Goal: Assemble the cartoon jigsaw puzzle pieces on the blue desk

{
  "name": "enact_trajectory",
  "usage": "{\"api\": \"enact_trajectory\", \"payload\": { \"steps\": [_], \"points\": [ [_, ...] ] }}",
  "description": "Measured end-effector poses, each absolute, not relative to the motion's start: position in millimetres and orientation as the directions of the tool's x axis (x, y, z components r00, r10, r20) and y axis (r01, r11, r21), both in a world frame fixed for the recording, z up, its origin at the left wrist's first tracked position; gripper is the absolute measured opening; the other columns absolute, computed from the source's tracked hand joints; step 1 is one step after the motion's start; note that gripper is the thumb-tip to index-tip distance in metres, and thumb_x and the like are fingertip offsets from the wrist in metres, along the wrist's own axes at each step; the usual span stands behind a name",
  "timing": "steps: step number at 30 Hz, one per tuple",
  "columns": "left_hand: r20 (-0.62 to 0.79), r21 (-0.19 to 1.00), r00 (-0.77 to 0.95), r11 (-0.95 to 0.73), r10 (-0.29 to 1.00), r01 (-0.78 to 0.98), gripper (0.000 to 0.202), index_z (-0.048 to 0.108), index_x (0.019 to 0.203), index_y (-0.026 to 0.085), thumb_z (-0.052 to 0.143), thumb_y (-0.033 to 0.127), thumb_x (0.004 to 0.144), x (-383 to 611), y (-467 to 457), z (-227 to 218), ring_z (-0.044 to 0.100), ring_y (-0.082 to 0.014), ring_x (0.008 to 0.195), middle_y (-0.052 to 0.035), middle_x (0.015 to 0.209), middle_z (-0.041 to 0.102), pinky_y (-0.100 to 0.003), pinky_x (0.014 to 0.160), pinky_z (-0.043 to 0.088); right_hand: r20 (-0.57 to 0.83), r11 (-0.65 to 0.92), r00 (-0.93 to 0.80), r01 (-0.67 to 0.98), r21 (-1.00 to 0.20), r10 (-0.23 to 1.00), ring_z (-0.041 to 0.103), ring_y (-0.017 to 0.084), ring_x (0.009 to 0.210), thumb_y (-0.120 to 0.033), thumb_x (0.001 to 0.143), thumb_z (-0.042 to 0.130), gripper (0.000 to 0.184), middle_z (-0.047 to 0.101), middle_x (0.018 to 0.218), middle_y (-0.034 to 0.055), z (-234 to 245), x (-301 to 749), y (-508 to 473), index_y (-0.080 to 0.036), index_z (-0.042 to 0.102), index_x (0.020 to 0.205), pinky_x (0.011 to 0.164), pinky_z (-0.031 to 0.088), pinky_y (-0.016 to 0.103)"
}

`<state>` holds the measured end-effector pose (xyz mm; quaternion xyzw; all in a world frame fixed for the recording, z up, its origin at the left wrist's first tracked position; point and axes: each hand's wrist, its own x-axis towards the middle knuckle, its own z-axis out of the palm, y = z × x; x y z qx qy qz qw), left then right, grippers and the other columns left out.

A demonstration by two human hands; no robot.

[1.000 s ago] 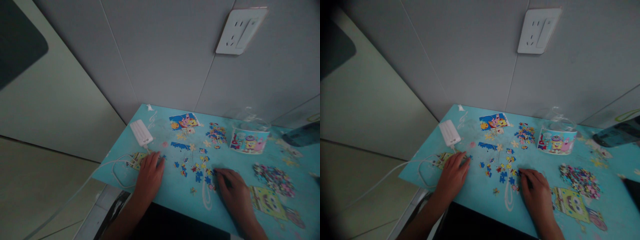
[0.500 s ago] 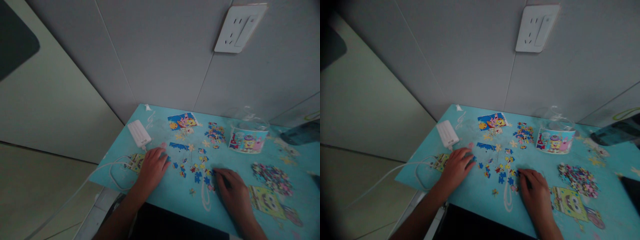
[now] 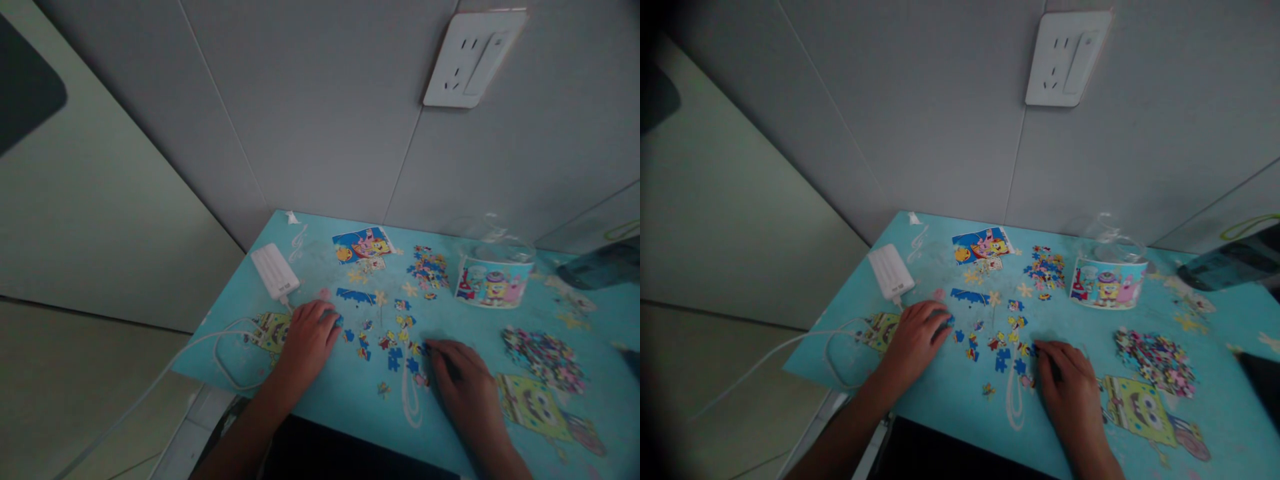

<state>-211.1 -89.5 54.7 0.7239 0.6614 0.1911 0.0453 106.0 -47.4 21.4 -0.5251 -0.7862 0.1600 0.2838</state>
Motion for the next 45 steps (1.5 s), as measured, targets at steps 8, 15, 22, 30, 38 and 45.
{"api": "enact_trajectory", "payload": {
  "steps": [8, 15, 22, 30, 38, 45],
  "points": [
    [0.231, 0.175, 0.137, -0.180, 0.963, 0.968, 0.019, 0.063, 0.110, 0.021, 0.062, 0.019, 0.091, -218.8, -72.2, 62.7, 0.052, -0.0264, 0.118, -0.0077, 0.123, 0.060, -0.047, 0.101, 0.041, 0.281, 0.403, -0.291, 0.731, -0.550, 0.914, 0.064, 0.027, 0.099, -0.036, 0.096, 0.053, 0.024, 0.070, 0.108, 0.0083, 21.4, 106.4, -47.3, -0.024, 0.069, 0.111, 0.091, 0.051, 0.047],
    [0.181, 0.213, 0.175, -0.212, 0.968, 0.954, 0.014, 0.064, 0.107, 0.022, 0.058, 0.019, 0.094, -224.1, -46.3, 65.0, 0.057, -0.0234, 0.106, -0.0044, 0.108, 0.066, -0.043, 0.098, 0.042, 0.258, 0.382, -0.283, 0.740, -0.554, 0.924, 0.064, 0.025, 0.101, -0.035, 0.096, 0.054, 0.023, 0.069, 0.109, 0.0063, 18.9, 107.0, -48.5, -0.026, 0.069, 0.111, 0.093, 0.050, 0.045],
    [0.191, 0.380, 0.141, -0.205, 0.971, 0.902, 0.022, 0.064, 0.117, 0.024, 0.056, 0.021, 0.096, -229.5, -44.5, 46.6, 0.060, -0.0223, 0.104, -0.0039, 0.110, 0.069, -0.041, 0.094, 0.045, 0.257, 0.382, -0.285, 0.747, -0.545, 0.923, 0.064, 0.026, 0.100, -0.036, 0.096, 0.053, 0.024, 0.069, 0.109, 0.0073, 19.3, 107.3, -47.7, -0.026, 0.069, 0.112, 0.093, 0.050, 0.046],
    [0.198, 0.338, 0.110, -0.173, 0.974, 0.925, 0.026, 0.065, 0.120, 0.023, 0.058, 0.026, 0.096, -230.6, -47.1, 45.7, 0.058, -0.0235, 0.104, -0.0053, 0.109, 0.068, -0.042, 0.092, 0.045, 0.243, 0.371, -0.284, 0.766, -0.525, 0.928, 0.064, 0.025, 0.100, -0.037, 0.096, 0.054, 0.024, 0.069, 0.110, 0.0053, 21.0, 107.2, -48.0, -0.027, 0.069, 0.112, 0.093, 0.049, 0.043],
    [0.202, 0.299, 0.064, -0.124, 0.977, 0.946, 0.026, 0.066, 0.117, 0.022, 0.060, 0.033, 0.095, -233.1, -50.3, 44.7, 0.057, -0.0248, 0.105, -0.0054, 0.108, 0.067, -0.043, 0.092, 0.044, 0.259, 0.385, -0.289, 0.761, -0.522, 0.922, 0.063, 0.024, 0.100, -0.036, 0.097, 0.054, 0.023, 0.069, 0.109, 0.0055, 19.2, 107.2, -47.3, -0.027, 0.069, 0.111, 0.092, 0.050, 0.043],
    [0.223, 0.307, 0.072, -0.140, 0.972, 0.941, 0.025, 0.068, 0.117, 0.025, 0.062, 0.032, 0.094, -232.7, -50.9, 45.4, 0.057, -0.0236, 0.103, -0.0045, 0.107, 0.066, -0.042, 0.090, 0.044, 0.250, 0.383, -0.291, 0.758, -0.529, 0.923, 0.063, 0.025, 0.098, -0.036, 0.097, 0.053, 0.024, 0.068, 0.109, 0.0066, 19.4, 106.8, -47.4, -0.026, 0.068, 0.112, 0.091, 0.050, 0.044]
  ]
}}
